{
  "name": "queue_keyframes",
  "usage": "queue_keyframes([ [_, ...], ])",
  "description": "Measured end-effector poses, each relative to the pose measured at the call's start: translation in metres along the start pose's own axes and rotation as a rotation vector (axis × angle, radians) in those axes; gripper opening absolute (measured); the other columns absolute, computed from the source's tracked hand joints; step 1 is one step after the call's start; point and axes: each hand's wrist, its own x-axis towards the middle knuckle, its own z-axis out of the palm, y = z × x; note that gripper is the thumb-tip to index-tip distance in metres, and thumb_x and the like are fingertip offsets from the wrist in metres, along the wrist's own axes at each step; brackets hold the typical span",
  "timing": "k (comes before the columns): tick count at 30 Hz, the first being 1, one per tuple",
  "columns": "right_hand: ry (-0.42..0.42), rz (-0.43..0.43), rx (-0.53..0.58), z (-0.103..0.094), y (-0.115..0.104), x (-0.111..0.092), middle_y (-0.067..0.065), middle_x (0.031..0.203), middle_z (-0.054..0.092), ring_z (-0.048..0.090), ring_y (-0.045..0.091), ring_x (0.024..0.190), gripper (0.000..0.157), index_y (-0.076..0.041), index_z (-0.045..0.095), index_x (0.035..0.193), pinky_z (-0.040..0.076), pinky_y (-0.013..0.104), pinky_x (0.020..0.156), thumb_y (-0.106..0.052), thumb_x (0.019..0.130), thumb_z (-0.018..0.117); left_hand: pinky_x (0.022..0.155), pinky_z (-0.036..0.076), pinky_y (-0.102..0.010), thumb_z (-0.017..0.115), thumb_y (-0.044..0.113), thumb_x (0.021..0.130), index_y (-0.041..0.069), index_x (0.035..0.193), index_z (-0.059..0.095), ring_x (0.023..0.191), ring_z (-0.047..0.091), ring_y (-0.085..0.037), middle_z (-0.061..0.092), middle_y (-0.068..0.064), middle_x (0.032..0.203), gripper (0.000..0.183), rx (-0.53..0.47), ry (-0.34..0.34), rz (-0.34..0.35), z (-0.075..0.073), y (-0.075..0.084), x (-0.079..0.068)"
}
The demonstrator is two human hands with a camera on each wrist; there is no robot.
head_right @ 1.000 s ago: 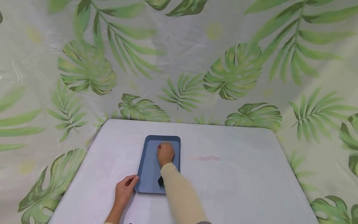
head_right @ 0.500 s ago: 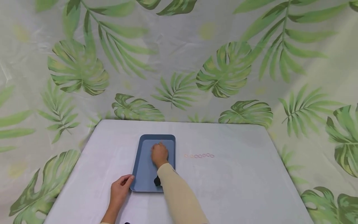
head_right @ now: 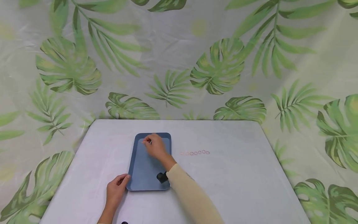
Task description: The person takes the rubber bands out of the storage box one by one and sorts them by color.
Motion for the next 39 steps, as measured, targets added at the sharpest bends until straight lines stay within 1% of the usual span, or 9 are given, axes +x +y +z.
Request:
queue_keyframes([
  [2,0.025,-0.003,-0.005,-0.013,0.005,-0.008,0.009,0.093,0.064,0.055,0.016,0.076,0.011,-0.008,0.07,0.096,0.049,0.027,0.07,-0.016,0.098,0.063,0.065,0.048,-0.015,0.074,0.024,0.089,0.005,0.102,0.076,0.07,0.057,0.005,0.076,-0.011,0.091,0.023,-0.002,0.002,0.008,0.0,0.0,0.0],
  [6,0.147,-0.06,-0.033,-0.036,0.03,-0.026,0.008,0.087,0.062,0.054,0.015,0.071,0.011,-0.007,0.07,0.094,0.052,0.036,0.073,-0.016,0.096,0.064,0.065,0.048,-0.015,0.074,0.024,0.09,0.006,0.103,0.076,0.07,0.057,0.005,0.076,-0.011,0.091,0.023,0.001,-0.001,0.014,0.0,0.001,0.0],
  [9,0.244,-0.081,-0.063,-0.051,0.057,-0.042,0.008,0.082,0.061,0.053,0.014,0.069,0.011,-0.005,0.069,0.09,0.051,0.033,0.068,-0.015,0.095,0.066,0.065,0.048,-0.015,0.074,0.024,0.09,0.006,0.104,0.076,0.071,0.057,0.004,0.076,-0.01,0.092,0.022,0.007,-0.009,0.004,-0.001,0.0,0.0],
  [10,0.258,-0.057,-0.067,-0.055,0.065,-0.048,0.008,0.082,0.061,0.053,0.014,0.069,0.01,-0.005,0.068,0.09,0.048,0.031,0.063,-0.014,0.094,0.067,0.065,0.047,-0.015,0.074,0.023,0.09,0.006,0.104,0.076,0.071,0.056,0.004,0.076,-0.01,0.092,0.022,0.009,-0.011,0.004,-0.001,0.0,0.0],
  [13,0.266,0.081,-0.107,-0.066,0.089,-0.064,0.009,0.083,0.062,0.055,0.017,0.072,0.009,-0.005,0.069,0.089,0.046,0.029,0.065,-0.013,0.093,0.067,0.065,0.047,-0.015,0.074,0.022,0.09,0.006,0.104,0.076,0.071,0.056,0.004,0.076,-0.011,0.092,0.022,0.003,-0.012,0.017,-0.003,0.001,0.0],
  [18,0.207,0.332,-0.147,-0.081,0.115,-0.082,0.012,0.09,0.066,0.059,0.022,0.081,0.009,-0.004,0.071,0.093,0.047,0.031,0.072,-0.012,0.093,0.067,0.065,0.047,-0.014,0.074,0.024,0.09,0.005,0.105,0.076,0.071,0.056,0.005,0.076,-0.014,0.094,0.024,-0.011,-0.023,0.022,-0.002,0.003,0.001],
  [22,0.191,0.39,-0.141,-0.085,0.122,-0.09,0.014,0.092,0.065,0.059,0.023,0.081,0.011,-0.002,0.071,0.094,0.046,0.033,0.072,-0.011,0.094,0.065,0.066,0.048,-0.015,0.073,0.025,0.091,0.006,0.106,0.076,0.072,0.056,0.005,0.076,-0.011,0.096,0.025,0.003,-0.026,0.005,-0.002,0.001,-0.001],
  [28,0.185,0.402,-0.147,-0.076,0.126,-0.097,0.012,0.089,0.065,0.058,0.021,0.079,0.009,-0.003,0.072,0.092,0.046,0.032,0.07,-0.009,0.092,0.065,0.065,0.047,-0.015,0.073,0.025,0.091,0.005,0.106,0.075,0.071,0.056,0.005,0.076,-0.012,0.094,0.026,0.012,-0.028,0.001,-0.001,-0.002,-0.003],
  [39,0.162,0.339,-0.209,-0.063,0.122,-0.096,0.011,0.085,0.064,0.056,0.02,0.076,0.006,-0.004,0.072,0.089,0.047,0.033,0.07,-0.006,0.091,0.067,0.065,0.048,-0.016,0.073,0.027,0.091,0.005,0.106,0.075,0.072,0.056,0.004,0.076,-0.01,0.093,0.026,0.008,-0.028,0.011,-0.002,-0.003,0.0],
])
